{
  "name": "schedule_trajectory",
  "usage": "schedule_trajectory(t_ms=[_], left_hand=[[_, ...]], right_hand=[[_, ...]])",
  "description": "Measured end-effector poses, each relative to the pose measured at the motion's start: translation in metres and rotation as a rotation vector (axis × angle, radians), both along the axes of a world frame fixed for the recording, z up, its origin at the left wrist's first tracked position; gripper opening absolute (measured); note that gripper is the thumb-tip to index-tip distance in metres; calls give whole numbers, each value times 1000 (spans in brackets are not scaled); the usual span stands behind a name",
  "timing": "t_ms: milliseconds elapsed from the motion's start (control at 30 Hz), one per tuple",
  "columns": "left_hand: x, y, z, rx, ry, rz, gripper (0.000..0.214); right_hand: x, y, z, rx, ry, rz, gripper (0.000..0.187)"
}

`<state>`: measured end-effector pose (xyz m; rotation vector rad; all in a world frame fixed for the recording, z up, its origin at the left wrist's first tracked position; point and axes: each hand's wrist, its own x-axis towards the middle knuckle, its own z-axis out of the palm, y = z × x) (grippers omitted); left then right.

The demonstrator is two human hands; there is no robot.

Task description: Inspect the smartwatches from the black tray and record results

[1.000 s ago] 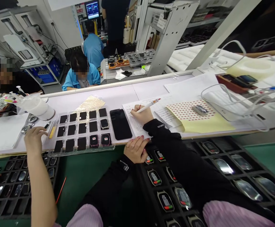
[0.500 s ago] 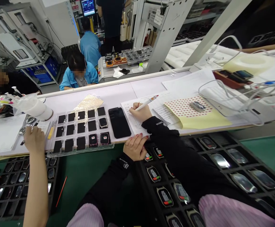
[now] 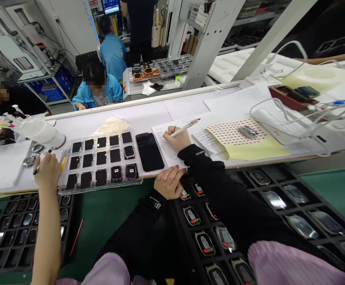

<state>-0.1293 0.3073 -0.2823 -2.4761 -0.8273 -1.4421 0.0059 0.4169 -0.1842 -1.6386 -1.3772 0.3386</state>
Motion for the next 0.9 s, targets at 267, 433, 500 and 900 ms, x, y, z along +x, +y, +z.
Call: schedule_trajectory(t_ms=[267, 433, 500, 900], left_hand=[[0, 0, -17, -56, 61, -8, 61], [-3, -1, -22, -310, 192, -21, 53], [-4, -2, -23, -377, 223, 10, 50], [-4, -2, -28, -408, 250, 98, 48]], right_hand=[[0, -1, 3, -21, 10, -10, 37], [0, -2, 3, -10, 4, -56, 34], [0, -2, 2, -13, 13, -37, 33], [0, -1, 4, -33, -25, -57, 33]])
